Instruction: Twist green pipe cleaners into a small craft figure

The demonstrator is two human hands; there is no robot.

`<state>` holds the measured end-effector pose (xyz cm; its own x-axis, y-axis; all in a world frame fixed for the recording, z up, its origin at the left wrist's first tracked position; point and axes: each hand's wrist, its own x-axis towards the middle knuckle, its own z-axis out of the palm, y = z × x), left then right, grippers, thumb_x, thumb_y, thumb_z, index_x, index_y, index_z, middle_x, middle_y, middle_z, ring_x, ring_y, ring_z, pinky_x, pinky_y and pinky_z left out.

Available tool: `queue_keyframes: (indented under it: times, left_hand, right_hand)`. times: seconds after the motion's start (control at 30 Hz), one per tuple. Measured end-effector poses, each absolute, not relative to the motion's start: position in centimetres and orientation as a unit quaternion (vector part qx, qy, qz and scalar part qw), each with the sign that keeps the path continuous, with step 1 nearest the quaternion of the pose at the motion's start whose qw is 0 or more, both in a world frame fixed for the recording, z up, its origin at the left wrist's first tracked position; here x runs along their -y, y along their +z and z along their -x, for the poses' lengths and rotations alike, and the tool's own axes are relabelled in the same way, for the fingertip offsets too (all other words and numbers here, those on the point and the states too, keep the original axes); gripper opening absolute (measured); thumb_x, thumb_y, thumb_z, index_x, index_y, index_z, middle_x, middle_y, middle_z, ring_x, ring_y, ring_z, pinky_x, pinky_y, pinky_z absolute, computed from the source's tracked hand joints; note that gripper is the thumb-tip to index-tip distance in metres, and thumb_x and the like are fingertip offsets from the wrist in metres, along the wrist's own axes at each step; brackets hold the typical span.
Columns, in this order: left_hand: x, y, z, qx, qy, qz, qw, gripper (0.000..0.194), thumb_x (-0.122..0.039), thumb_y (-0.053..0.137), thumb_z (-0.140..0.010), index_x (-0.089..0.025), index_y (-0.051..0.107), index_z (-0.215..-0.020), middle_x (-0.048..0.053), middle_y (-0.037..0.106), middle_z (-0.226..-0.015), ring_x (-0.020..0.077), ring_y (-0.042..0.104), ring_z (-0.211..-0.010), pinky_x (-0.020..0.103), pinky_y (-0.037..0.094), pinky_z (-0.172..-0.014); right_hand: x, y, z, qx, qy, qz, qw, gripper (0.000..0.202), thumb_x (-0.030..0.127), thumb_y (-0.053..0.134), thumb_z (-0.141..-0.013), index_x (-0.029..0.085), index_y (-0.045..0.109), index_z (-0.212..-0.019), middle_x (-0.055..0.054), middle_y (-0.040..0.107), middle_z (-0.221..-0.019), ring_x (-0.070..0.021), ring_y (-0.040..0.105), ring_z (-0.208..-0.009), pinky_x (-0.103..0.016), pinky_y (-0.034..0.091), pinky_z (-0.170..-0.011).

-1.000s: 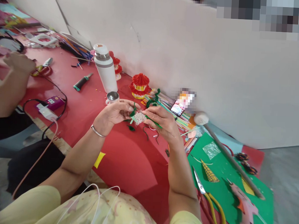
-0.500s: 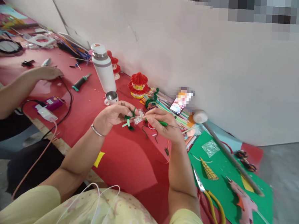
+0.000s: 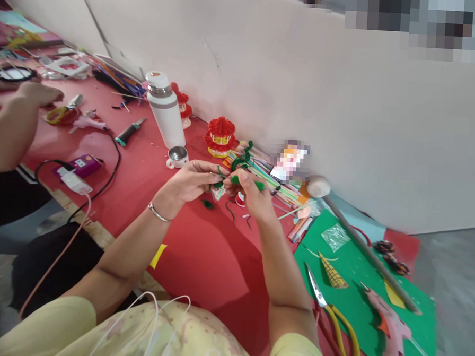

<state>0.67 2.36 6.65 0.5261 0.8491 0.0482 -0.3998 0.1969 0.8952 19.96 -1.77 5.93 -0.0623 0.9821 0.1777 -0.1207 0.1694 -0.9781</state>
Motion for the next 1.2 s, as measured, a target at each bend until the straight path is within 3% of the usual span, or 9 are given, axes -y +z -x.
queue_keyframes:
  times: [0.17,0.23,0.47,0.57,0.7,0.8,0.93,1.03,1.2]
  left_hand:
    - [-2.1,6.8,-1.8,-0.311,0.558,-0.541,0.547,0.008,-0.022,0.087,-0.070,-0.019,0.085,-0.077,0.003,0.076,-0.073,0.0121,0.062,-0.063,0.026,0.049,-0.058]
    - [-2.0,7.0,-2.0,-0.321,0.561,-0.546,0.534,0.004,-0.022,0.084,-0.072,-0.018,0.082,-0.071,0.002,0.074,-0.070,0.0105,0.057,-0.059,0.025,0.044,-0.055]
    - [-2.0,7.2,-1.4,-0.295,0.549,-0.528,0.576,0.013,-0.024,0.086,-0.073,-0.018,0.078,-0.065,0.001,0.071,-0.068,0.0075,0.053,-0.058,0.023,0.040,-0.054]
    - [-2.2,7.1,-1.0,-0.299,0.505,-0.535,0.607,0.020,-0.035,0.092,-0.075,-0.018,0.082,-0.073,0.001,0.069,-0.067,0.0070,0.050,-0.055,0.023,0.035,-0.049]
    - [-2.3,6.9,-1.1,-0.331,0.509,-0.476,0.636,0.039,-0.046,0.097,-0.069,-0.018,0.073,-0.058,-0.002,0.054,-0.053,0.0063,0.044,-0.048,0.024,0.028,-0.043]
    - [-2.5,6.7,-1.5,-0.347,0.553,-0.426,0.626,0.037,-0.043,0.100,-0.064,-0.018,0.073,-0.060,-0.002,0.057,-0.055,0.0050,0.044,-0.047,0.023,0.026,-0.042]
    - [-2.9,6.3,-2.0,-0.372,0.573,-0.376,0.626,0.036,-0.042,0.100,-0.062,-0.018,0.073,-0.063,-0.002,0.060,-0.057,0.0038,0.042,-0.045,0.022,0.022,-0.040]
    - [-3.0,6.2,-2.4,-0.387,0.562,-0.364,0.634,0.039,-0.041,0.100,-0.061,-0.017,0.070,-0.061,-0.002,0.059,-0.057,0.0036,0.043,-0.046,0.021,0.023,-0.039]
    - [-2.7,5.8,-2.7,-0.387,0.551,-0.368,0.641,0.036,-0.040,0.100,-0.064,-0.017,0.072,-0.063,-0.002,0.059,-0.057,0.0032,0.042,-0.046,0.020,0.024,-0.039]
  right_hand:
    - [2.1,5.9,-18.3,0.465,0.471,0.472,0.582,0.052,0.074,0.067,-0.090,0.023,0.078,-0.095,-0.002,0.075,-0.079,-0.0114,0.061,-0.055,-0.024,0.038,-0.043]
    - [2.2,6.3,-18.3,0.463,0.492,0.463,0.574,0.052,0.074,0.069,-0.089,0.024,0.078,-0.101,-0.003,0.077,-0.087,-0.0122,0.065,-0.058,-0.023,0.036,-0.040]
    - [1.7,5.8,-18.3,0.445,0.526,0.441,0.576,0.063,0.081,0.069,-0.084,0.021,0.079,-0.100,-0.007,0.081,-0.096,-0.0225,0.080,-0.084,-0.030,0.064,-0.058]
    - [1.7,5.8,-18.5,0.471,0.516,0.435,0.568,0.067,0.083,0.065,-0.085,0.021,0.081,-0.105,-0.007,0.081,-0.097,-0.0222,0.079,-0.084,-0.032,0.066,-0.064]
    - [1.6,6.6,-20.4,0.587,0.488,0.429,0.482,0.061,0.076,0.061,-0.093,0.024,0.080,-0.120,-0.009,0.081,-0.112,-0.0232,0.078,-0.093,-0.034,0.065,-0.073]
    - [0.2,6.1,-23.5,0.743,0.351,0.466,0.327,0.064,0.065,0.081,-0.083,0.027,0.074,-0.135,-0.011,0.074,-0.135,-0.0298,0.072,-0.117,-0.042,0.059,-0.098]
    - [-2.3,2.7,-27.8,0.629,-0.021,0.737,0.247,0.066,0.054,0.051,-0.106,0.014,0.054,-0.158,-0.028,0.061,-0.143,-0.0433,0.052,-0.136,-0.057,0.041,-0.111]
    - [-3.5,-0.1,-29.8,0.584,-0.085,0.793,0.152,0.071,0.057,0.042,-0.107,0.016,0.044,-0.165,-0.029,0.061,-0.134,-0.0446,0.051,-0.127,-0.055,0.039,-0.103]
    - [-4.0,-2.2,-31.1,0.568,-0.115,0.807,0.113,0.074,0.060,0.038,-0.107,0.020,0.035,-0.169,-0.027,0.060,-0.130,-0.0419,0.050,-0.123,-0.051,0.037,-0.098]
